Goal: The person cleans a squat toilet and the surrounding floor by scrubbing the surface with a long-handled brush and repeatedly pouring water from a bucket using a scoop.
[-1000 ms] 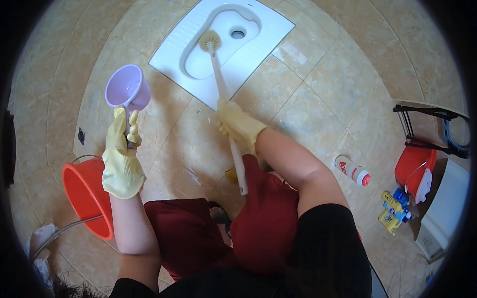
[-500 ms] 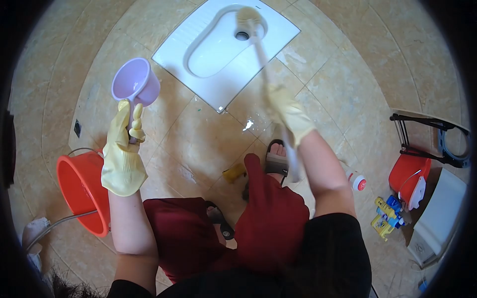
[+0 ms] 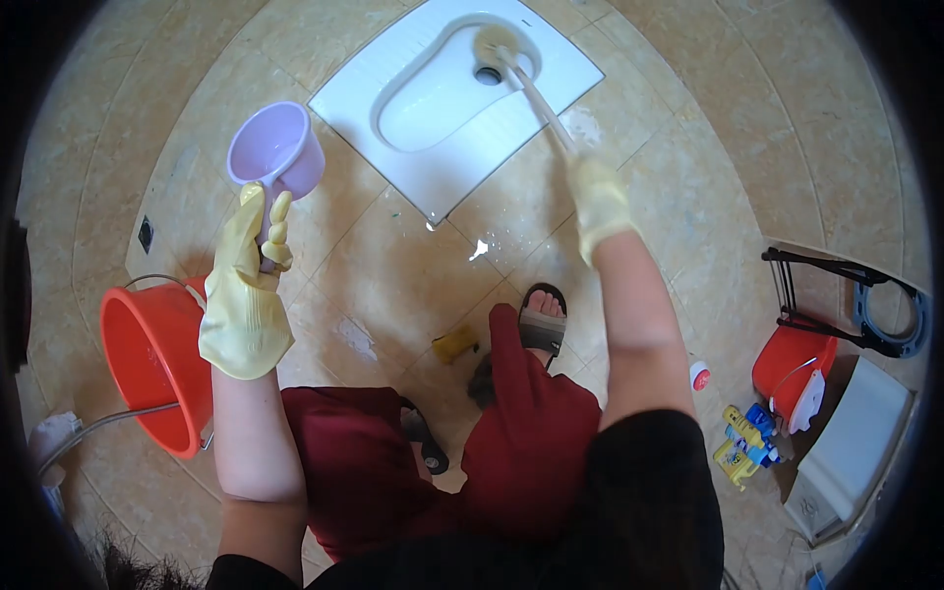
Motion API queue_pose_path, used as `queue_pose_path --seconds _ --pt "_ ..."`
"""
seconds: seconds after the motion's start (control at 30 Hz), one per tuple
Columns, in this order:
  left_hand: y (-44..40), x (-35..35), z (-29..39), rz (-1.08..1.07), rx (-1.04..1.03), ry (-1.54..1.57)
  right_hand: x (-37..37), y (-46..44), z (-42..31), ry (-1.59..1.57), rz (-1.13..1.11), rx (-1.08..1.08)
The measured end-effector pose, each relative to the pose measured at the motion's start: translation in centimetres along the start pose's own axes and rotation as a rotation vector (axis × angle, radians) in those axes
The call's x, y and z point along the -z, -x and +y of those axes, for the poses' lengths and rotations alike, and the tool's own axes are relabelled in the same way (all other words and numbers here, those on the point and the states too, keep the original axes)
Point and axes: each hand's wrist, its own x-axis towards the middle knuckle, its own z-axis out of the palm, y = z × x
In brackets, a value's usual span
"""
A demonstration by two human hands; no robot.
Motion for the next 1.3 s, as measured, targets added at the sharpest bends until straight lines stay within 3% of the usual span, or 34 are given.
queue_pose_path --seconds 0.07,0.1,0.17,0.3,0.43,0.53,0.6,0.7,0.77,0.83,0.93,1.03,1.13,1.2,1.3 --pt "0.1 0.1 -0.2 -0.036 -0.085 -0.018 -0.8 1.2 4.8 0.202 -0.021 -0.121" --pt "0.3 0.2 -0.4 -0.068 -0.162 -0.05 -1.0 1.6 6.9 0.207 -0.022 -0.12" --pt "0.5 0.2 0.3 -0.067 -0.111 -0.022 -1.4 1.3 9.2 0.24 0.016 -0.05" --pt "0.2 0.6 -0.2 -0.054 -0.064 -0.029 -2.3 -5.7 2.4 0.039 0.041 -0.012" --pt "0.1 1.0 -0.8 -0.124 -0.143 -0.082 -1.2 -3.7 -2.3 -0.06 -0.087 -0.084" --pt "0.1 1.3 -0.7 -0.116 -0.115 -0.054 -1.9 -1.2 3.3 -0.051 -0.046 -0.105" --pt "0.3 2.1 -1.3 -0.191 -0.336 -0.214 -2.2 0.4 7.7 -0.085 -0.017 -0.123" --pt "0.5 2.9 -1.1 -0.204 -0.303 -0.187 -3.2 -1.3 9.7 -0.064 0.022 -0.081" --pt "0.5 2.9 -0.7 -0.178 -0.244 -0.16 -3.4 -5.3 6.4 0.013 0.125 0.101" --pt "0.4 3.3 -1.0 -0.153 -0.186 -0.132 -1.9 -6.2 -1.0 -0.043 0.005 -0.014" --pt "0.3 4.0 -1.7 -0.228 -0.326 -0.234 -3.3 -4.3 -2.1 -0.19 -0.069 -0.045" --pt "0.5 3.7 -1.4 -0.23 -0.317 -0.256 -2.8 -0.3 3.3 -0.224 -0.019 -0.1" --pt "0.8 3.5 -1.0 -0.254 -0.403 -0.308 -3.8 -2.1 10.4 -0.185 -0.002 -0.105" --pt "1.0 3.0 -0.2 -0.171 -0.175 -0.132 -3.8 -4.4 9.6 -0.128 0.014 -0.012" --pt "1.1 2.8 -0.5 -0.159 -0.216 -0.153 -0.3 -3.8 -2.5 -0.318 -0.102 -0.094"
